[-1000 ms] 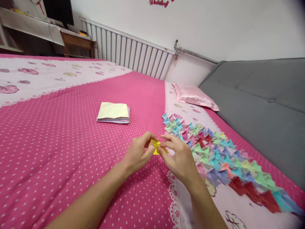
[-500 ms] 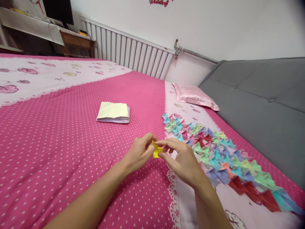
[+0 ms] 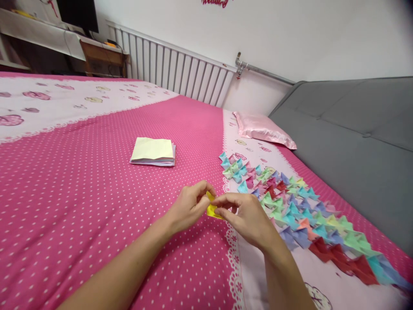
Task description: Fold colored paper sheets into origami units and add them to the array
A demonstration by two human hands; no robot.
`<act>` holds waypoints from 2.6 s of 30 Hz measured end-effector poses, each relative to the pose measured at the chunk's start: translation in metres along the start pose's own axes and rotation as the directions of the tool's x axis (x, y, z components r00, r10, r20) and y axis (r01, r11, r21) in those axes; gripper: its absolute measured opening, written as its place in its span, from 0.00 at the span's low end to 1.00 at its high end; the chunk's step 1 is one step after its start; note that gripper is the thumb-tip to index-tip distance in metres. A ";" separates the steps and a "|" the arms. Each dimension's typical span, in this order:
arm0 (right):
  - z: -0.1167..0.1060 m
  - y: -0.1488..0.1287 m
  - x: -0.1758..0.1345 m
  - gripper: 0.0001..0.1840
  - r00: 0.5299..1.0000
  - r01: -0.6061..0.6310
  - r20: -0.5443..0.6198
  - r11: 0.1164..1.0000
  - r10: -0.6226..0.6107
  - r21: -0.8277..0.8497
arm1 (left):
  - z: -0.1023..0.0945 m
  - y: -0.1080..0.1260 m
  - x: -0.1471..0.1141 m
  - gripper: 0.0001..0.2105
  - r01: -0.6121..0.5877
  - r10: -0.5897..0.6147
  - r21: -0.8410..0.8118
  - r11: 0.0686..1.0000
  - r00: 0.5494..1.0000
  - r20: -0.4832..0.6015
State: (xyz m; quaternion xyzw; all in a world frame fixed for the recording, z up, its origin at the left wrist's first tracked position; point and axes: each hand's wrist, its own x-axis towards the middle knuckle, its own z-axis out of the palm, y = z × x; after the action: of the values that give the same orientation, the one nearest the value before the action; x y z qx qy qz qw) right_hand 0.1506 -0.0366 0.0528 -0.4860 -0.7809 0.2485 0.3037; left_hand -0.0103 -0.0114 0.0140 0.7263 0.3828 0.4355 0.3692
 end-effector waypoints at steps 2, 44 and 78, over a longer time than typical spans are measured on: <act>0.001 0.000 0.000 0.11 1.000 -0.030 -0.004 1.000 0.030 0.007 | 0.000 0.000 0.000 0.10 0.012 -0.012 -0.001 1.000 1.000 -0.004; 0.042 -0.009 0.003 0.14 0.959 -0.123 -0.281 0.928 0.020 -0.353 | 0.009 -0.016 0.001 0.09 0.075 -0.078 -0.038 0.996 0.993 -0.086; 0.024 -0.007 0.001 0.08 0.989 -0.020 -0.149 0.986 -0.006 -0.168 | 0.006 -0.005 0.007 0.03 0.244 -0.225 -0.468 0.849 0.969 0.097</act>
State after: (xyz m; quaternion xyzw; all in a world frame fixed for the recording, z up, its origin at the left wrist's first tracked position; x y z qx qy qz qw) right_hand 0.1292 -0.0407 0.0409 -0.5299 -0.7726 0.1455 0.3180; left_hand -0.0035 -0.0042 0.0098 0.5693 0.3425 0.4536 0.5940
